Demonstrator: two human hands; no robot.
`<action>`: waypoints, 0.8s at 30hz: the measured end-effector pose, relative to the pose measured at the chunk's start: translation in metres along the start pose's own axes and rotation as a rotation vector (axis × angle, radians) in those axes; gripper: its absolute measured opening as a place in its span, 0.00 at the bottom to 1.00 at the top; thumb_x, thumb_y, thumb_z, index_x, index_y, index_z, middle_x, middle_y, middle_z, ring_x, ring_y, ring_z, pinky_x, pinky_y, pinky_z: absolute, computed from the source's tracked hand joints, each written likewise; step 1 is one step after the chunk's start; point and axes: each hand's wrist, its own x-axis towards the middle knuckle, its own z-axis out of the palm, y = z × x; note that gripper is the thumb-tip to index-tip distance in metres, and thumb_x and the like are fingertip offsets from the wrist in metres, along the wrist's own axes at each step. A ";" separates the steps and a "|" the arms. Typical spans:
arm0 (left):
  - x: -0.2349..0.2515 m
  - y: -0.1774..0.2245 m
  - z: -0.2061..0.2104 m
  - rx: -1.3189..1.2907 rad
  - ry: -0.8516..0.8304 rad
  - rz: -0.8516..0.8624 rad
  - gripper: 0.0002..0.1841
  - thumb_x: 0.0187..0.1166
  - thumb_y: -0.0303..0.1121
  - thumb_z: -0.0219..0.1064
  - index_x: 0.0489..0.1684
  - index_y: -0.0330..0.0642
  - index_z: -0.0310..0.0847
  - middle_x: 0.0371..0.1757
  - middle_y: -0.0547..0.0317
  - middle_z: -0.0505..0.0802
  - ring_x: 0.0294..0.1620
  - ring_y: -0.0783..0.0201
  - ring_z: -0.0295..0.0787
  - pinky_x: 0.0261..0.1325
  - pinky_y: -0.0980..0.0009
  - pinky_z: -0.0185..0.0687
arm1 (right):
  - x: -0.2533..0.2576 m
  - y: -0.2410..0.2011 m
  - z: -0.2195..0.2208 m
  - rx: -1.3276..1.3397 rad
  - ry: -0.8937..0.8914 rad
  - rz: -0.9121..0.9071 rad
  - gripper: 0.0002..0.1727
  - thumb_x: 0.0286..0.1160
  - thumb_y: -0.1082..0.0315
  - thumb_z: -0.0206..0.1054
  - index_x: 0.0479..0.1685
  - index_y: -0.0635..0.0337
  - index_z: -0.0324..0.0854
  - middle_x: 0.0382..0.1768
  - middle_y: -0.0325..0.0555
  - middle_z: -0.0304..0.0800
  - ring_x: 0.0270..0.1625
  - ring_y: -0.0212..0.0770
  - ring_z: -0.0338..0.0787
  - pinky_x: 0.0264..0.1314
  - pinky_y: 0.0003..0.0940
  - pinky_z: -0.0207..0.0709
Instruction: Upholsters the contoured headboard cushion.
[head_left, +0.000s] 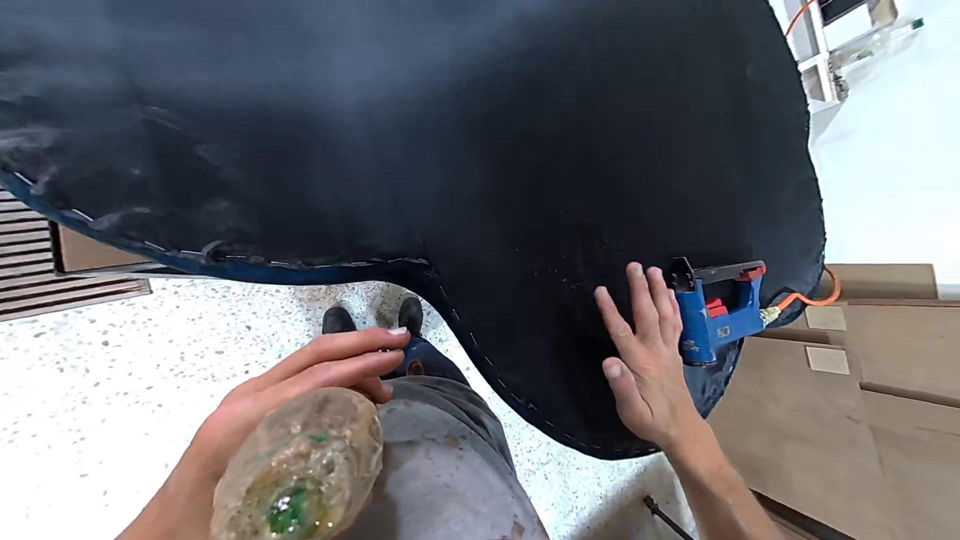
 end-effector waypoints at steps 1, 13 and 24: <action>-0.001 0.001 0.000 -0.007 0.005 -0.005 0.37 0.57 0.50 0.84 0.72 0.48 0.83 0.74 0.50 0.86 0.58 0.50 0.93 0.58 0.55 0.97 | -0.009 -0.003 0.002 -0.009 0.009 0.029 0.44 0.85 0.30 0.20 0.93 0.34 0.62 0.97 0.47 0.44 0.98 0.61 0.36 0.92 0.77 0.32; 0.003 0.002 -0.009 0.023 -0.019 -0.012 0.37 0.56 0.52 0.84 0.70 0.50 0.84 0.71 0.52 0.88 0.64 0.48 0.91 0.64 0.53 0.94 | -0.009 -0.014 0.016 -0.039 0.068 0.188 0.44 0.86 0.33 0.21 0.92 0.39 0.63 0.97 0.45 0.44 0.98 0.57 0.36 0.93 0.74 0.32; 0.002 0.000 -0.006 0.011 -0.043 0.004 0.37 0.57 0.51 0.83 0.71 0.50 0.84 0.73 0.53 0.86 0.62 0.52 0.91 0.62 0.56 0.95 | -0.004 -0.028 0.025 -0.110 0.081 0.340 0.46 0.83 0.29 0.21 0.93 0.38 0.61 0.98 0.45 0.42 0.98 0.57 0.35 0.92 0.74 0.30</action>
